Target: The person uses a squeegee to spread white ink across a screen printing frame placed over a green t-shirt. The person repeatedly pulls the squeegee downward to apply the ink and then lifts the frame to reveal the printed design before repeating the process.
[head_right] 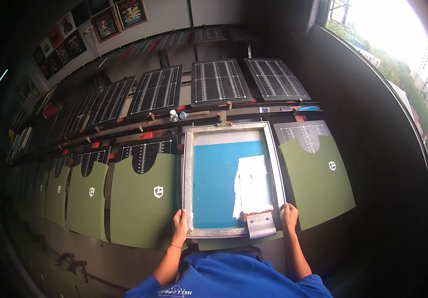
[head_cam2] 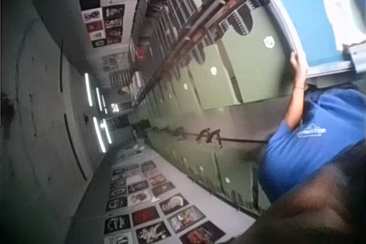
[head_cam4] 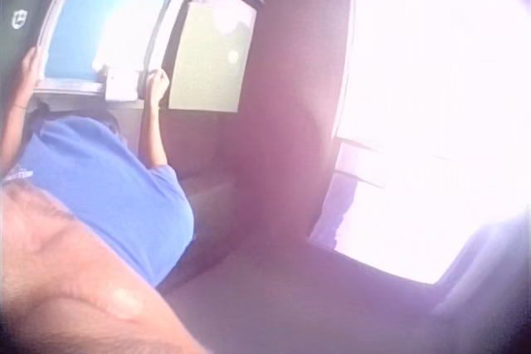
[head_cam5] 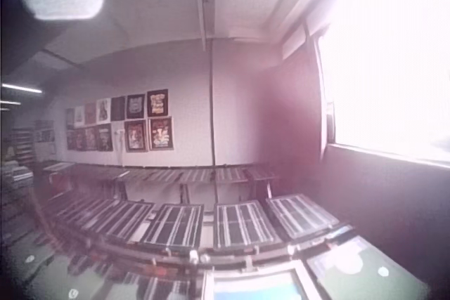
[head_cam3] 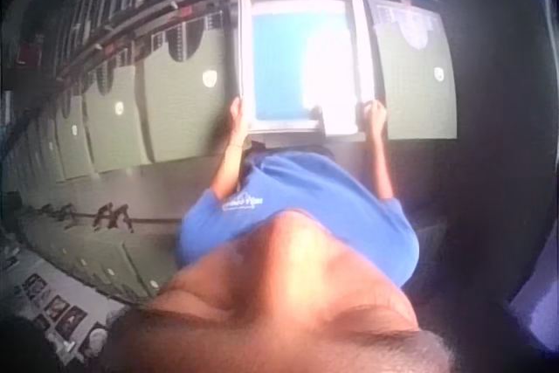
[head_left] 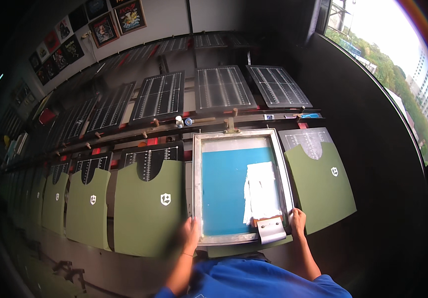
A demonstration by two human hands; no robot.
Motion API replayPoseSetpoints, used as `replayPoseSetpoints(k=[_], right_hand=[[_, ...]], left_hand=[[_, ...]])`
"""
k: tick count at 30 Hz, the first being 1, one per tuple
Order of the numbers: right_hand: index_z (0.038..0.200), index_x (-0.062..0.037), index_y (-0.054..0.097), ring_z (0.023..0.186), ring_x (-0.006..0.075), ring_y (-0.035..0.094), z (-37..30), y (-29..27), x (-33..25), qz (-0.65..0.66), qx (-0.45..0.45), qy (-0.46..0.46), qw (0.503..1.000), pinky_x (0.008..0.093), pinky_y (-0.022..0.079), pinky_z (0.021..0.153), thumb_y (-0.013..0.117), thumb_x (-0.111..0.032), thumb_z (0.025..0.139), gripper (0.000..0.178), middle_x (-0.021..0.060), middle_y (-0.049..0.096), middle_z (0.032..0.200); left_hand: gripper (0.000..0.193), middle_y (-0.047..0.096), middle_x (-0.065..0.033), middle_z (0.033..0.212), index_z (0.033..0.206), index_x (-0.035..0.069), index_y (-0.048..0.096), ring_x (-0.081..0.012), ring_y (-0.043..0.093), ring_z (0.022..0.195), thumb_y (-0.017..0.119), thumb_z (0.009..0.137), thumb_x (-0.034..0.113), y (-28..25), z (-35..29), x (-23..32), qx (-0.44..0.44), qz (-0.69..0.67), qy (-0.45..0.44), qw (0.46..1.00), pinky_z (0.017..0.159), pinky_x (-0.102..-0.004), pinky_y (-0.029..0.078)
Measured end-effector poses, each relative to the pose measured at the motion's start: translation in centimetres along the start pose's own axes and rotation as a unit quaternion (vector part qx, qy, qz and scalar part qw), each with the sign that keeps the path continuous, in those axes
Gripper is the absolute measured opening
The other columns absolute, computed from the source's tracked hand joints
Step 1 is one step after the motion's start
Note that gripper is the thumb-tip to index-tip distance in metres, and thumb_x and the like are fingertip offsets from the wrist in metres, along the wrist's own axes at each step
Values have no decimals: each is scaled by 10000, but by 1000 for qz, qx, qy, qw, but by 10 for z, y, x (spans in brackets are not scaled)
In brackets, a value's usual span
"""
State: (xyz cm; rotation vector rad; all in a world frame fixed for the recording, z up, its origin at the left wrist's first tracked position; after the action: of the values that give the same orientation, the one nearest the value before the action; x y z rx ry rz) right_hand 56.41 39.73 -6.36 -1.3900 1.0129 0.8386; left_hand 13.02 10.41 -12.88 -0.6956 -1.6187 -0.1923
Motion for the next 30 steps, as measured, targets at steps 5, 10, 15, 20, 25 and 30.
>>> replayPoseSetpoints(k=[5,10,15,20,25,30], right_hand=[[1042,104,697,876,252,680,52,-4,31,-36,-64,74,995,355,509,827,562,-249,886,410,193,726,933],[1021,110,695,821,229,673,76,21,14,-38,-110,51,992,355,517,774,548,-244,893,404,178,725,900],[1002,114,688,777,192,651,90,16,25,21,-109,50,993,333,512,726,580,-195,897,344,124,706,833],[746,8,648,573,105,512,89,18,8,34,-115,57,991,283,396,534,558,-167,917,261,12,577,640],[705,-22,623,554,94,489,88,28,25,100,-140,145,974,263,359,512,562,-144,944,275,3,552,609],[881,18,702,618,101,559,84,32,40,128,-123,183,967,250,425,561,621,-135,944,184,15,628,710]], left_hand=[[478,683,-210,918,1080,-92,608,-285,653,865,524,1011,374,34,0,60,-1,58,49,997,787,-395,489],[567,655,-277,1173,1264,-109,561,-376,641,1100,518,1011,396,36,14,65,-30,101,34,994,939,-389,488],[615,609,-277,1298,1324,-100,536,-353,588,1235,528,1009,428,47,7,75,-38,84,24,995,1028,-392,450],[543,651,-199,1262,1309,-73,564,-294,609,1174,491,1033,389,47,-5,88,-12,-4,-16,1000,1016,-356,445],[493,676,-187,1189,1191,-50,642,-309,623,1122,459,1033,380,38,3,60,67,-65,-55,994,995,-365,455],[515,668,-189,1217,1210,-37,641,-321,607,1163,429,1037,400,36,10,32,79,-30,-25,996,1014,-377,447]])
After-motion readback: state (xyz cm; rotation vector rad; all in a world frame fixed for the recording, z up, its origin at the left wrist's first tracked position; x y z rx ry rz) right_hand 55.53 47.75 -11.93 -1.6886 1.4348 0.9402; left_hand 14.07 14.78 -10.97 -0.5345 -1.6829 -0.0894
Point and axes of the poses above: each hand's wrist, its own z-axis towards the middle knuckle, its own y-axis out of the palm, x = y × z, the point moved 8 cm from there along z, towards the middle knuckle
